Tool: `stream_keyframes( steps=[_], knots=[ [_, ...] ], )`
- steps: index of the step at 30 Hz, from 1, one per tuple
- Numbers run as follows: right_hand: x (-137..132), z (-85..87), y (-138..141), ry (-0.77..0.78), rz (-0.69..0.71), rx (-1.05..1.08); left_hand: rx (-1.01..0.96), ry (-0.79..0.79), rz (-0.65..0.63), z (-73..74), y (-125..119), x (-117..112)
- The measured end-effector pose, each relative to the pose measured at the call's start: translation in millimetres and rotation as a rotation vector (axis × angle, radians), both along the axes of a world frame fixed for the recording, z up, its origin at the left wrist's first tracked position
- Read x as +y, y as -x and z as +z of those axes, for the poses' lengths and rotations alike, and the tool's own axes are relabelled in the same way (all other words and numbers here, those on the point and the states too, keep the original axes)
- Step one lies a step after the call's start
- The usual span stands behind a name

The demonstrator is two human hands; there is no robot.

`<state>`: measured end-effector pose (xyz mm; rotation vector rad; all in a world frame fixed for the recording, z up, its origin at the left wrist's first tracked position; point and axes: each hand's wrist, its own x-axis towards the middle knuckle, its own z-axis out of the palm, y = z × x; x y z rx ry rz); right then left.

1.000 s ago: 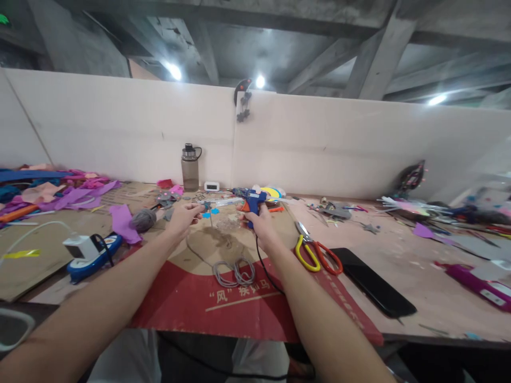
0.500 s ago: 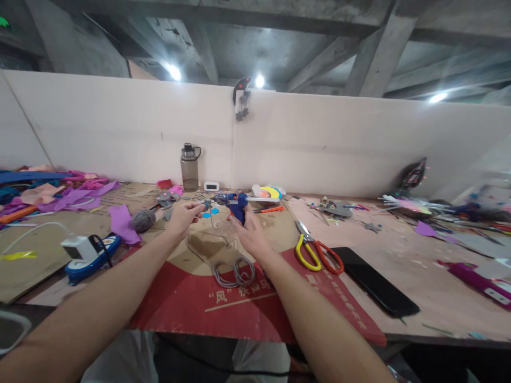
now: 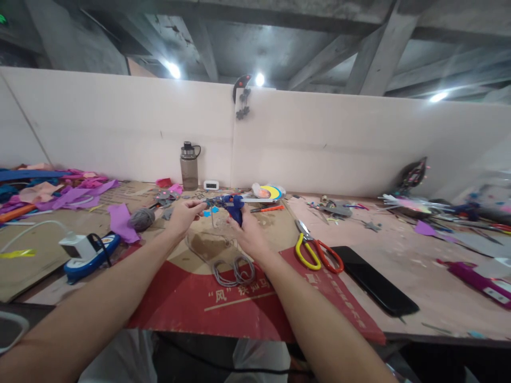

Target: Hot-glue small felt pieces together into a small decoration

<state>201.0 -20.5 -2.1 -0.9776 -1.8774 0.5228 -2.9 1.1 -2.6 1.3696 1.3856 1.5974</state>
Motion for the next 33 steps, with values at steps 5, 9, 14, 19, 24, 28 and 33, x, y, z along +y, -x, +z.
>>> stream_keyframes(
  steps=[5, 9, 14, 19, 24, 28, 33],
  knots=[
    [-1.1, 0.4, 1.1, -0.027, 0.010, 0.005, 0.042, -0.027, 0.008, 1.0, -1.9, -1.3],
    [-2.2, 0.0, 2.1, -0.055, 0.016, -0.004, 0.058, -0.037, 0.014, 2.0, -3.3, -2.1],
    [0.4, -2.0, 1.1, -0.067, 0.016, -0.015, 0.061, -0.049, 0.010, 1.1, -2.4, -1.8],
    [1.7, -1.4, 0.3, -0.043, -0.006, 0.003, 0.050, -0.038, 0.011, 2.1, -2.5, -1.9],
    [-2.1, 1.1, 2.1, -0.055, 0.014, -0.005, 0.045, -0.035, 0.016, 4.8, -4.3, -3.7],
    [-3.3, 1.1, 2.9, -0.049, 0.033, 0.000, 0.032, -0.026, 0.006, 5.5, -4.9, -4.9],
    [-1.2, -0.9, 2.0, -0.054, 0.006, -0.005, 0.038, -0.036, 0.002, 1.8, -2.7, -1.4]
  ],
)
